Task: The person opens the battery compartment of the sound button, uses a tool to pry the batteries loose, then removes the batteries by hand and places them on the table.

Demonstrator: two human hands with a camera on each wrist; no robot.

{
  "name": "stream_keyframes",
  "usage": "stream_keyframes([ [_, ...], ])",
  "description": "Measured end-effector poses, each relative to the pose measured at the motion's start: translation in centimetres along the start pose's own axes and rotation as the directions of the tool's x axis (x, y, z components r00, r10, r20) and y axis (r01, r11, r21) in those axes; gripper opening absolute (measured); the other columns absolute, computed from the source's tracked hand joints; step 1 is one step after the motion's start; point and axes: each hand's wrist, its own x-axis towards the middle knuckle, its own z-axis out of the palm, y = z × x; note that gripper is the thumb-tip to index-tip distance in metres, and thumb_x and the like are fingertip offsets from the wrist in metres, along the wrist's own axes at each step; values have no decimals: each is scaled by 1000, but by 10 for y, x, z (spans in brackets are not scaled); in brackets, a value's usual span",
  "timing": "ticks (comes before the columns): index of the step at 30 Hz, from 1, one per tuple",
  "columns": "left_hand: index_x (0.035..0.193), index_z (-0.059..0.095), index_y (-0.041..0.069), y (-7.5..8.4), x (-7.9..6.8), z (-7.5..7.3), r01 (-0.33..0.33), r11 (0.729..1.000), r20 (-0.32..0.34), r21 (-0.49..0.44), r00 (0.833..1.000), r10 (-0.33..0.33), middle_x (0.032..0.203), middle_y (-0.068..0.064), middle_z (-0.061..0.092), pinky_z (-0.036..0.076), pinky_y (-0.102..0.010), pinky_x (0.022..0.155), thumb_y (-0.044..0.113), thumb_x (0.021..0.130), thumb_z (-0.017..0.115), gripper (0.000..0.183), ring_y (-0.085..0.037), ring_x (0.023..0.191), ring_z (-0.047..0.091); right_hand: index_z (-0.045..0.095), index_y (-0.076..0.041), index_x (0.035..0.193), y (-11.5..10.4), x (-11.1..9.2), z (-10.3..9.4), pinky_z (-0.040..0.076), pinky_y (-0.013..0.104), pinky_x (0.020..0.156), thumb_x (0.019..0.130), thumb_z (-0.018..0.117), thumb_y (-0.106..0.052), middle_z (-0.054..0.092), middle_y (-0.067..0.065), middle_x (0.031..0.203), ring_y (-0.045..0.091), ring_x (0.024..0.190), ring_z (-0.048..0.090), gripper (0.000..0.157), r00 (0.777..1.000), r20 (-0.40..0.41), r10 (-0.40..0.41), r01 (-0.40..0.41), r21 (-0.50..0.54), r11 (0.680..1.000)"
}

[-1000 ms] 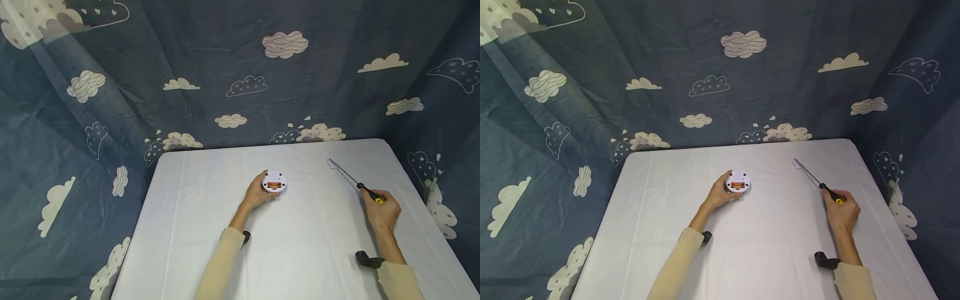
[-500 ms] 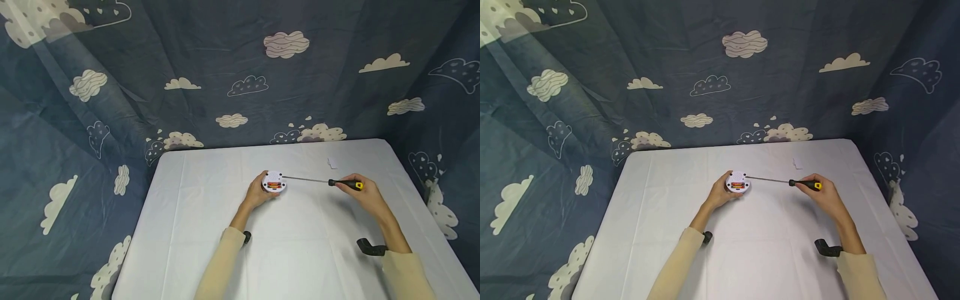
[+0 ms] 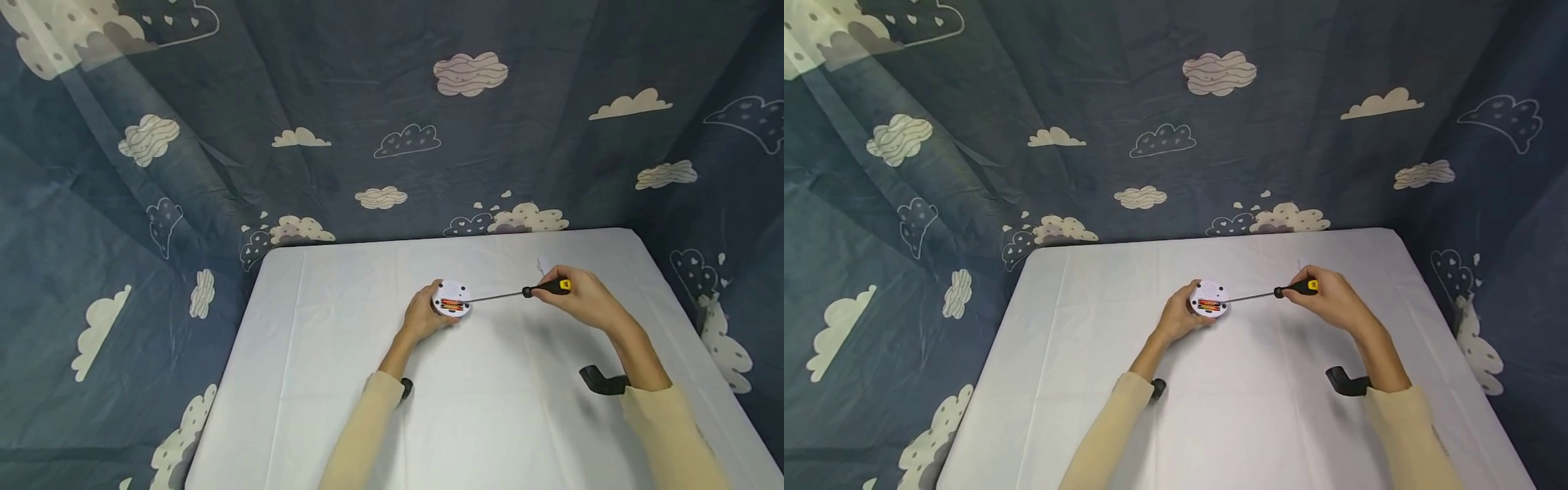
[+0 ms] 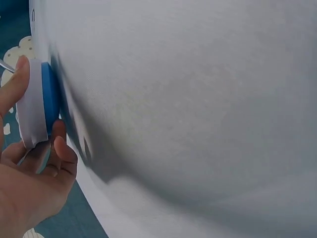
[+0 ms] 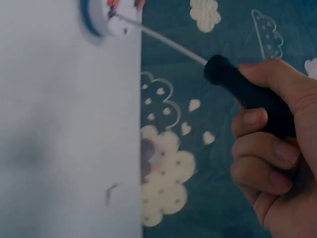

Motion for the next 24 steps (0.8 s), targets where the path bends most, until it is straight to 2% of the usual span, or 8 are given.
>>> stream_keyframes([
  [4,155,46,9,1,-2,2,-11,998,-29,69,1000,13,148,-11,60,46,-43,116,28,71,97,100,-29,136,57,64,2,104,-21,13,-6,50,24,62,93,77,-18,71,19,100,24,82,59,26,998,64,-22,23,-25,999],
  [9,155,47,9,0,-1,3,-2,999,-48,37,999,4,149,-13,60,46,-43,116,24,71,98,100,-30,136,58,65,1,102,-27,31,-14,45,28,60,94,75,-19,69,17,99,23,80,53,24,991,135,3,0,-23,1000],
  [13,155,46,8,-2,0,4,19,1000,-41,-23,999,-20,149,-15,60,44,-42,118,20,70,98,100,-31,138,57,65,1,105,-10,39,-16,44,30,65,96,75,-26,68,16,102,24,84,51,31,986,163,43,-46,14,999],
  [17,156,45,7,-5,2,6,23,997,-29,-79,999,-25,152,-15,57,41,-39,122,18,71,97,101,-29,142,54,65,2,107,14,40,-14,43,31,68,96,75,-32,64,12,100,23,86,49,37,985,156,69,-78,54,995],
  [24,155,46,7,-8,3,3,11,993,-31,-116,999,-15,150,-14,59,41,-39,121,19,71,97,100,-29,142,55,63,2,112,53,34,-5,39,31,53,97,74,-38,48,-3,75,12,62,43,45,983,145,110,-136,185,973],
])
